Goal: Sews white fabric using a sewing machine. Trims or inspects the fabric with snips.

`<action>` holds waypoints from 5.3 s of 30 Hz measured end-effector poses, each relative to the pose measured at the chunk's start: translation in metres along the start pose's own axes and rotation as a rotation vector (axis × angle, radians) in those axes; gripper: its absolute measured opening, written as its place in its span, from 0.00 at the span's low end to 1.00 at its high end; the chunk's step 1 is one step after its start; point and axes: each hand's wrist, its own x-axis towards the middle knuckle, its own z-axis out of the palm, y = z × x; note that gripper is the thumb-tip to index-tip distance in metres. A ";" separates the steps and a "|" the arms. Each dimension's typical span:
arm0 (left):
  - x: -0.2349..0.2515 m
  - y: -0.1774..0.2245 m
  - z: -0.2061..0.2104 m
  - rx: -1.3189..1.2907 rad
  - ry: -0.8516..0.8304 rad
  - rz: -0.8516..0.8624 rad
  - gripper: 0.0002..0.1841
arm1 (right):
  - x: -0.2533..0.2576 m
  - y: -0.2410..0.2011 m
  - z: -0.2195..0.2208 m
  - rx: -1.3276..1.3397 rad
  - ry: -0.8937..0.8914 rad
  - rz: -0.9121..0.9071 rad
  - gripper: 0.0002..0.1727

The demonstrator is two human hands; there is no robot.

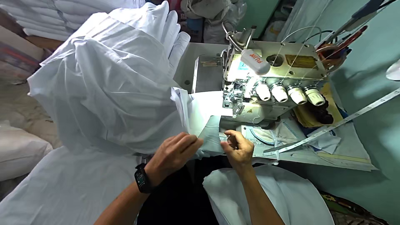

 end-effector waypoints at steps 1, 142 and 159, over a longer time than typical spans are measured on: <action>-0.004 0.004 0.001 -0.006 0.027 -0.009 0.08 | 0.000 -0.010 -0.002 -0.035 -0.040 -0.046 0.44; -0.005 0.002 0.050 -1.158 -0.736 -0.837 0.11 | -0.088 -0.034 -0.024 0.779 -0.382 0.964 0.16; 0.001 0.002 0.066 -1.182 -0.837 -0.804 0.14 | -0.085 -0.045 -0.031 1.062 -0.231 1.279 0.11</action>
